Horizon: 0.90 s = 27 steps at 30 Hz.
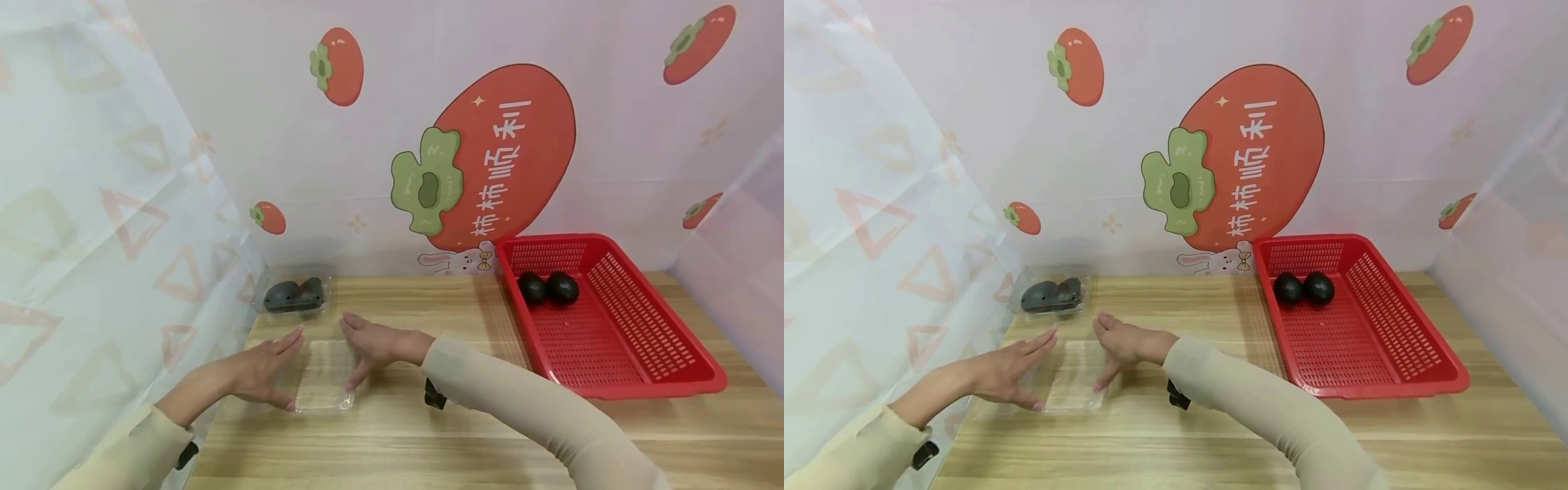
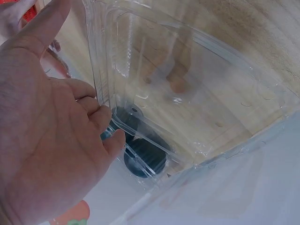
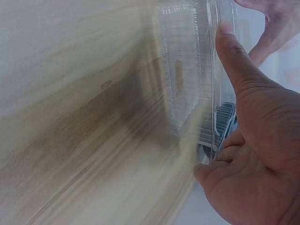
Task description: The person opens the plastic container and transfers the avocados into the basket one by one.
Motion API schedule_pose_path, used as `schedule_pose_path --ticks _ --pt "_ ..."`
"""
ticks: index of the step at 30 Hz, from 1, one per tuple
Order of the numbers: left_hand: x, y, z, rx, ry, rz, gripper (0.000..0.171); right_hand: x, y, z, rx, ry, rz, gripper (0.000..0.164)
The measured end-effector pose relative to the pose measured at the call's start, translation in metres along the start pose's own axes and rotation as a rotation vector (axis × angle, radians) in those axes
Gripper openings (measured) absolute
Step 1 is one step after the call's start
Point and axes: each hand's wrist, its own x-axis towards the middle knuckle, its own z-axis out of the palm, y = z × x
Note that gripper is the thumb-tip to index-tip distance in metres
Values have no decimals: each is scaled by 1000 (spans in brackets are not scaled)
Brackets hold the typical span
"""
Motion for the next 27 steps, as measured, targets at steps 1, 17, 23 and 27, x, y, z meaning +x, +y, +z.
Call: schedule_pose_path --ticks 1,17,23,27 --pt "-1 -1 0 0 2 0 122 1 -1 1 -2 4 -6 134" --pt "-11 -7 -5 -14 -8 -39 122 11 -6 5 44 28 -54 131" --pt "-11 -7 -8 5 -27 -72 122 16 -6 7 34 30 -60 130" --pt "-11 -6 -10 25 -31 -87 119 18 -6 7 3 40 -63 127"
